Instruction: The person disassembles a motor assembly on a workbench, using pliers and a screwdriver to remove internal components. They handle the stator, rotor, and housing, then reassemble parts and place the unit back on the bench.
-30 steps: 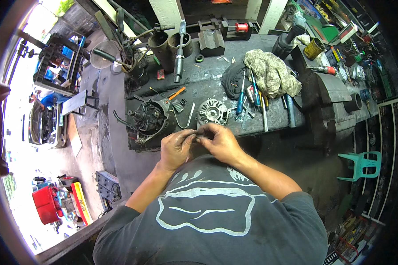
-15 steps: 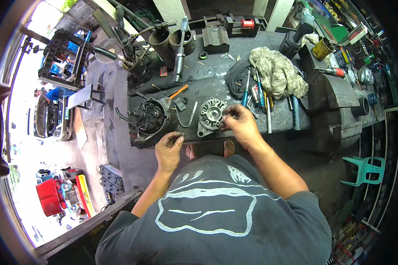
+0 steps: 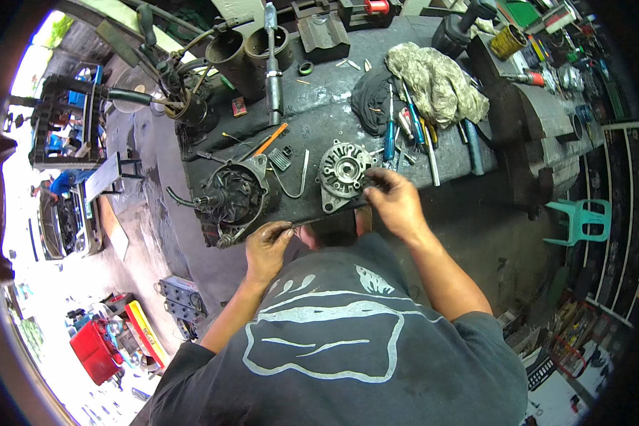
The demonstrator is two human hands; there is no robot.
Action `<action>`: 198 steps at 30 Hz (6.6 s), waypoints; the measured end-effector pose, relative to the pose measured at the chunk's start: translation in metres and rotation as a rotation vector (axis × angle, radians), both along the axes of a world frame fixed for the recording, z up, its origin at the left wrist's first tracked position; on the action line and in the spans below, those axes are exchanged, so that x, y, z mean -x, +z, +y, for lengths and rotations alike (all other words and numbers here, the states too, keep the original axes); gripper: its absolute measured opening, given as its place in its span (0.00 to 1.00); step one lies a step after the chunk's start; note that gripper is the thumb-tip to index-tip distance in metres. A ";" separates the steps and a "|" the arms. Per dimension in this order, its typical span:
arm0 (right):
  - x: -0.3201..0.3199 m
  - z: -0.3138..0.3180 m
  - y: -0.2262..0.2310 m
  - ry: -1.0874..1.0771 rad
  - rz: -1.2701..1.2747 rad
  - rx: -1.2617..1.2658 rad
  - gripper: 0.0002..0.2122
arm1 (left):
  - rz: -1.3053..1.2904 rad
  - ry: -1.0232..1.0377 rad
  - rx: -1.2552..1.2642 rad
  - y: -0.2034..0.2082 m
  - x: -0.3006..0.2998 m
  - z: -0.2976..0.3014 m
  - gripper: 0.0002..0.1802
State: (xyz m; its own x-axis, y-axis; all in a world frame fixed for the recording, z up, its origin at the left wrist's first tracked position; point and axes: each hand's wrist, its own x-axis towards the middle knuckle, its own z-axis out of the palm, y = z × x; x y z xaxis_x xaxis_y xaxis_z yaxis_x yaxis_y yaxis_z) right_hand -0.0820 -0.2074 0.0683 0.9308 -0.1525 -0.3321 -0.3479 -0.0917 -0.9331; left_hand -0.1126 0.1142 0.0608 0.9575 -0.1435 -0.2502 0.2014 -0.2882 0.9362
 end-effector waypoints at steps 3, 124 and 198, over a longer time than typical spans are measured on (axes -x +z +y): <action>0.012 0.027 -0.005 -0.037 0.051 0.008 0.18 | 0.055 -0.009 0.056 -0.002 -0.008 -0.009 0.11; 0.033 0.131 0.107 0.536 -0.762 0.493 0.17 | -0.455 -0.001 0.279 0.076 -0.021 0.103 0.11; -0.075 -0.019 0.014 1.230 -0.905 0.975 0.07 | 0.937 0.278 -0.725 -0.249 0.311 0.139 0.28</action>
State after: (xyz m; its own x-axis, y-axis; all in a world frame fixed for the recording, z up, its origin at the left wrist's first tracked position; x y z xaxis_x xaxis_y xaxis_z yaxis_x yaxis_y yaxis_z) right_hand -0.0070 -0.2262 0.0823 0.4724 0.8790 0.0639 0.8632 -0.4469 -0.2347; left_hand -0.4239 0.2535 -0.1883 0.3387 0.4981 -0.7982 0.8513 -0.5235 0.0345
